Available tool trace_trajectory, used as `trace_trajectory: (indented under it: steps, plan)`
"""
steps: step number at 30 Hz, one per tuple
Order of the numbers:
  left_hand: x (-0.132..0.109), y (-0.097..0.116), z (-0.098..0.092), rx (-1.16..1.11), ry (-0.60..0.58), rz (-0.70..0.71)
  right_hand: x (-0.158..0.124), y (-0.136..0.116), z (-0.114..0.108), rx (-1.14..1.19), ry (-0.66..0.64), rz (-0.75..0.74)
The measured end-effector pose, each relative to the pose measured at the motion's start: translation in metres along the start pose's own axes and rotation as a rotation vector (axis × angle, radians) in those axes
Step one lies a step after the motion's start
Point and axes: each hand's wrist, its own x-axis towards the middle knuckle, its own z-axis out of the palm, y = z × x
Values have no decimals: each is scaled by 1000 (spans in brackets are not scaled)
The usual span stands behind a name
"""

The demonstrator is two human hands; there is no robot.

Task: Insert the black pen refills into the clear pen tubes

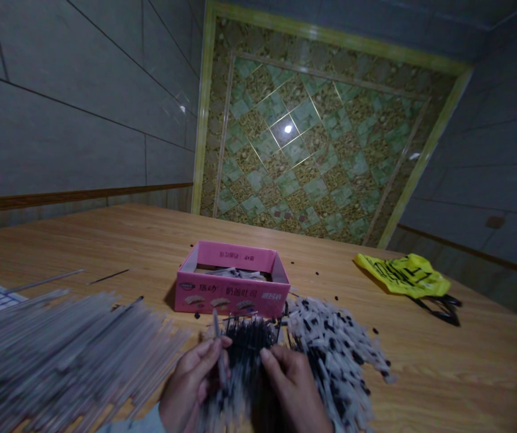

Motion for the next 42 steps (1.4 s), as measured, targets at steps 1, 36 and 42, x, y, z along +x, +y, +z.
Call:
trace_trajectory:
  steps: [1, 36, 42]
  plan:
    - [-1, 0, 0, -8, -16, 9, 3, 0, -13, -169, 95, -53]
    - [-4, -12, 5, 219, -160, 2, 21, 39, -51, -1094, 107, -44]
    - [4, -17, -3, 356, -260, 27, 20, 30, -44, -176, 328, -76]
